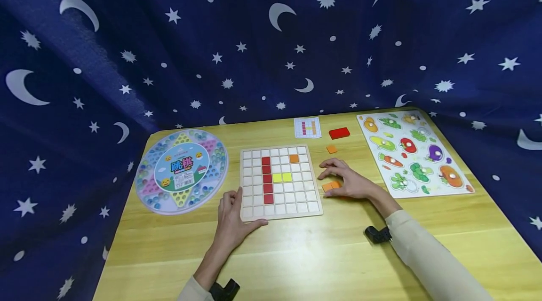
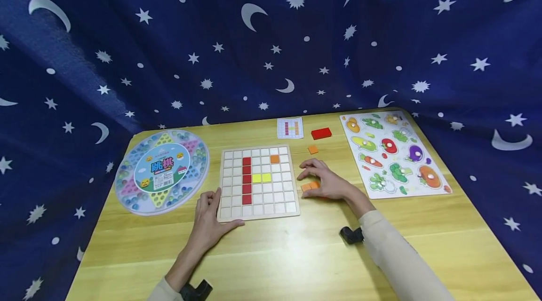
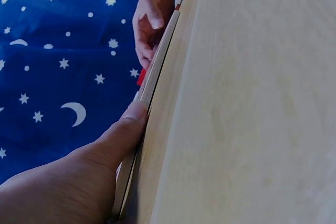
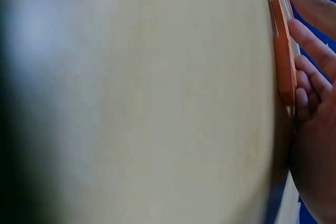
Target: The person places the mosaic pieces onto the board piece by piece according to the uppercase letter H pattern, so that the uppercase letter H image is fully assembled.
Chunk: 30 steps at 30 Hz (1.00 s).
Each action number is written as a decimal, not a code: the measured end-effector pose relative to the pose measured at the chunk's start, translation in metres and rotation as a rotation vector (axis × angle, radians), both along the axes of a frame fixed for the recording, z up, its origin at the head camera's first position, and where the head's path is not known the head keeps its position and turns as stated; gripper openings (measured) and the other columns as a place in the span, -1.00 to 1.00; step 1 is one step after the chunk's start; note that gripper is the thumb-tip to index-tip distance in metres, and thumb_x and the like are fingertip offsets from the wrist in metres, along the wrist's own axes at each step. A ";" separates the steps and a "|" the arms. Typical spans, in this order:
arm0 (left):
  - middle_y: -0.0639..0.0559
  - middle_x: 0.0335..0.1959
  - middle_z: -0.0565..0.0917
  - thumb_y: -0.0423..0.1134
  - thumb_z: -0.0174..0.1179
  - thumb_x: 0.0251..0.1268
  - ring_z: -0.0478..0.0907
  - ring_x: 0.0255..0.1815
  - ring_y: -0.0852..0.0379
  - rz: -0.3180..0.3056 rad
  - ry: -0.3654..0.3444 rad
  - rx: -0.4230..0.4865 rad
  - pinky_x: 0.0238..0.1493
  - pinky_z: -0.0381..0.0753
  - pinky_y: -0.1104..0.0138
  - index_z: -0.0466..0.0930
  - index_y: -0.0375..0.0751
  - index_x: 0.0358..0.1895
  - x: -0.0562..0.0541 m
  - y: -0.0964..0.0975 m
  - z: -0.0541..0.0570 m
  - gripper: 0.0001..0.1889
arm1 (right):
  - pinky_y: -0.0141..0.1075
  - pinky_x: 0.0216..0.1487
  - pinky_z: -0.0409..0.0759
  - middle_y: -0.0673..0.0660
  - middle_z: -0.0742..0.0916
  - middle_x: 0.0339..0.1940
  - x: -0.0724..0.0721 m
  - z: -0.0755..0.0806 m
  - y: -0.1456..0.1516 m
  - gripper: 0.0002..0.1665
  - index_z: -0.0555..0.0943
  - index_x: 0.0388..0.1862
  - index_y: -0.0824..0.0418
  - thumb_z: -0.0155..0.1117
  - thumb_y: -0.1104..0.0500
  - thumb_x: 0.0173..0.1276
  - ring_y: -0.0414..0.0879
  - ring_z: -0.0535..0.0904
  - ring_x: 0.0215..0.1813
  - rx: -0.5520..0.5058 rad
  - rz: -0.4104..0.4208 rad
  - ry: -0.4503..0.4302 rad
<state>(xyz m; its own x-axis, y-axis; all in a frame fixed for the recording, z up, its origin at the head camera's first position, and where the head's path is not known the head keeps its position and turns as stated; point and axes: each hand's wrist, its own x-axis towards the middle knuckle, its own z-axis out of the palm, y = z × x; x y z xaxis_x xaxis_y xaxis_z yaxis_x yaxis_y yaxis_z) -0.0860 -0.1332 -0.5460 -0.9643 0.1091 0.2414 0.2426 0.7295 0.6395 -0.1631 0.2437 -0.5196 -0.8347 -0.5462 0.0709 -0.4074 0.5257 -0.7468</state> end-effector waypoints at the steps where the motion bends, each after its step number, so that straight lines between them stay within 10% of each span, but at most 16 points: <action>1: -0.07 -0.07 0.32 0.26 0.61 -0.44 0.21 -0.06 0.05 0.000 0.001 0.001 -0.05 0.21 0.16 0.25 -0.07 0.47 0.000 0.000 0.001 0.22 | 0.21 0.32 0.09 0.19 0.41 0.32 0.000 0.001 0.001 -0.49 0.65 -0.02 0.05 0.60 0.02 0.03 0.15 0.18 0.38 0.005 0.013 -0.008; 30: -0.07 -0.07 0.33 0.25 0.61 -0.45 0.22 -0.06 0.04 0.009 0.005 -0.014 -0.02 0.22 0.15 0.28 -0.12 0.46 0.001 0.000 0.002 0.22 | 0.13 0.31 0.05 0.23 0.43 0.25 0.001 0.003 0.000 -0.72 0.62 -0.19 0.10 0.51 0.20 0.13 0.16 0.21 0.33 -0.065 0.011 -0.077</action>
